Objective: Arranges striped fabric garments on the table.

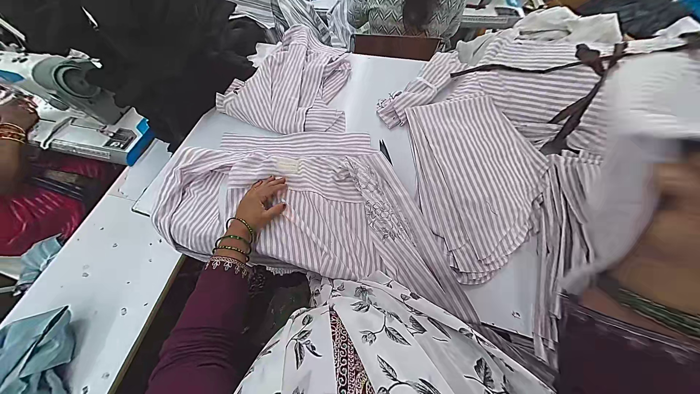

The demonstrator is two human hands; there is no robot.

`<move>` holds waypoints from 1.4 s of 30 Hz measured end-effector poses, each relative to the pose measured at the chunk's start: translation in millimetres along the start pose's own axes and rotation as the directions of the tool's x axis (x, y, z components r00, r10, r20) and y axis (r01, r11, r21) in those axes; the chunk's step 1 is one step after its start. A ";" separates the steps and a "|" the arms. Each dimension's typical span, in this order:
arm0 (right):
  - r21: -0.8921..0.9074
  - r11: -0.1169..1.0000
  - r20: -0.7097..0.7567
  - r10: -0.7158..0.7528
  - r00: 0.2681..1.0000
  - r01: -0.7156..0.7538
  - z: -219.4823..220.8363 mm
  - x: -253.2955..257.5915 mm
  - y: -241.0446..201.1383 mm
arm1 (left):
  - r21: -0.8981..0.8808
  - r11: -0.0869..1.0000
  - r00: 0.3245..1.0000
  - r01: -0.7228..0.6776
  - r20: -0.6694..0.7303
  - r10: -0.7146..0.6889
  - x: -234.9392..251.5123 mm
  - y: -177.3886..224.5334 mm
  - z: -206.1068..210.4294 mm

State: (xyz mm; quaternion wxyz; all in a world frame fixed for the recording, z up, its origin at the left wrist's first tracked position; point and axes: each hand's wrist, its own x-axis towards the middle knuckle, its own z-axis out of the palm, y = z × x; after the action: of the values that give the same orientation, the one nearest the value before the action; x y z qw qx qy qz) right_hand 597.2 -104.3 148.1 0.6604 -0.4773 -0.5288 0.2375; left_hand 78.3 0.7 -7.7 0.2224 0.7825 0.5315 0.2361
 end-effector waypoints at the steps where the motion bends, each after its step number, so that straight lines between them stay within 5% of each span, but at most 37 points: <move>1: 0.011 0.999 0.126 0.029 0.992 -0.031 41.6 -4.8 6.2 | -0.008 1.000 1.000 0.029 0.004 -0.029 -0.1 1.6 -0.8; 3: -0.081 0.996 0.448 0.065 0.892 -0.031 122.3 -29.3 33.3 | -0.046 0.996 0.997 0.082 0.007 -0.081 -0.7 5.3 -2.2; 5: -0.232 0.965 0.812 0.126 0.570 0.118 178.1 -59.4 60.1 | -0.079 0.992 0.994 0.102 -0.022 -0.104 -2.5 6.6 -2.2; 7: -0.333 0.898 0.940 0.294 0.172 0.288 209.5 -81.0 74.8 | -0.126 0.976 0.980 0.177 -0.069 -0.186 -5.9 9.6 -2.5; 8: -0.332 0.862 0.943 0.313 0.114 0.382 215.3 -90.3 80.5 | -0.170 0.959 0.966 0.226 -0.090 -0.243 -7.0 13.0 -3.9; 11: -0.306 0.847 0.952 0.262 0.159 0.434 211.7 -95.8 90.6 | -0.219 0.967 0.970 0.128 -0.176 -0.168 -6.6 3.6 0.5; 14: -0.303 0.828 0.951 0.236 0.198 0.472 209.4 -98.5 94.9 | -0.378 0.924 0.872 0.054 -0.433 -0.228 -13.8 10.7 6.0; 17: -0.308 0.820 0.948 0.222 0.229 0.483 212.6 -97.8 97.4 | -0.066 0.995 0.799 -0.076 -0.601 0.021 -36.4 47.6 2.2; 20: -0.326 0.804 0.943 0.241 0.228 0.497 210.3 -98.8 96.4 | 0.177 0.977 0.974 -0.118 -0.169 0.149 -50.9 78.9 20.9; 22: -0.343 0.787 0.935 0.236 0.265 0.512 210.3 -98.8 97.7 | 0.267 0.961 0.984 0.065 0.145 -0.107 -47.1 73.3 26.4; 25: -0.382 0.758 0.917 0.239 0.319 0.529 209.5 -97.5 100.6 | 0.322 0.927 0.959 0.195 0.134 -0.248 -44.7 49.1 20.7; 36: -0.418 0.757 0.902 0.282 0.327 0.502 206.8 -94.7 102.1 | 0.356 0.932 0.994 0.071 0.055 -0.097 -59.4 12.7 10.1; 42: -0.437 0.760 0.896 0.322 0.305 0.480 205.3 -91.1 100.1 | 0.346 0.938 0.989 0.031 0.125 -0.078 -66.2 -3.2 -12.6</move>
State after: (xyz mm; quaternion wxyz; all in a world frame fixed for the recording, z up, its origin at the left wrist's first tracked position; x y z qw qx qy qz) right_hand 396.5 -57.8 13.8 0.0226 -0.4071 -0.8817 0.2375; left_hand 46.9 -59.0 -8.5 0.1251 0.8086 0.5694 0.0796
